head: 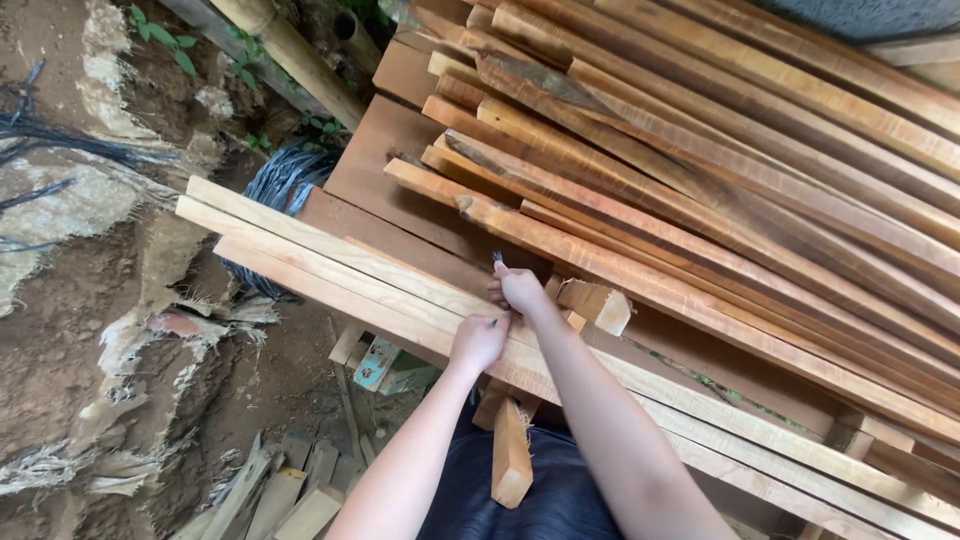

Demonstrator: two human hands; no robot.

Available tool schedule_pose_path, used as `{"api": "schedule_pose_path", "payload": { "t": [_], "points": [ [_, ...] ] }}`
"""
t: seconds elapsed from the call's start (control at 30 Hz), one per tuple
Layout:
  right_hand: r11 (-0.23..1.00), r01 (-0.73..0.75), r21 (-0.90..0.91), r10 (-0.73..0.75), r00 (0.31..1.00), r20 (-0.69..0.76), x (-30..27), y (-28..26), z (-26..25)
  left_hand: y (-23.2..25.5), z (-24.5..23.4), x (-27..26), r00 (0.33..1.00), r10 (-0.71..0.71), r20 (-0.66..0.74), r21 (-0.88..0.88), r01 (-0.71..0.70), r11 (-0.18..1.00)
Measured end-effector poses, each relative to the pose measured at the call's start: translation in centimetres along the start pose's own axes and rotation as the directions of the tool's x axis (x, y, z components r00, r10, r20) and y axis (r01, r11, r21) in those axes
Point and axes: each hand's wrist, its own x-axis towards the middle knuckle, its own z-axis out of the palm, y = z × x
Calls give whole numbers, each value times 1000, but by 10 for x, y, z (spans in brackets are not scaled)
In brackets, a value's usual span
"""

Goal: Bundling long wooden strips together using plastic ties.

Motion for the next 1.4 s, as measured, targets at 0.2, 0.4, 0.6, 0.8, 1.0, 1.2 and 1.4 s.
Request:
{"api": "schedule_pose_path", "payload": {
  "t": [0.2, 0.4, 0.6, 0.8, 1.0, 1.2, 1.4],
  "points": [
    [864, 172, -473, -148, 985, 89, -51, 15, -48, 21, -14, -30, 1000, -13, 19, 7, 13, 1000],
    [944, 247, -218, -245, 969, 38, -84, -12, -31, 13, -9, -26, 999, 42, 7, -16, -42, 999],
    [991, 96, -90, -99, 995, -22, -36, 5, -31, 2, -6, -24, 977, 197, -85, -9, -199, 980],
    [962, 128, -242, -158, 981, -109, -3, 23, -16, 2, -8, -39, 960, 267, -84, 105, -258, 960],
    [988, 105, 114, -105, 994, -3, -31, 5, -28, -29, 3, -21, 978, 199, -64, -161, -207, 965],
    [988, 56, 146, -62, 997, 38, -13, 9, -29, -6, -21, -102, 959, 151, -239, -450, -247, 858],
    [991, 111, 70, -109, 993, -39, 10, 20, -14, -78, -8, -94, 889, 267, -371, -326, -394, 859]
  ]
}}
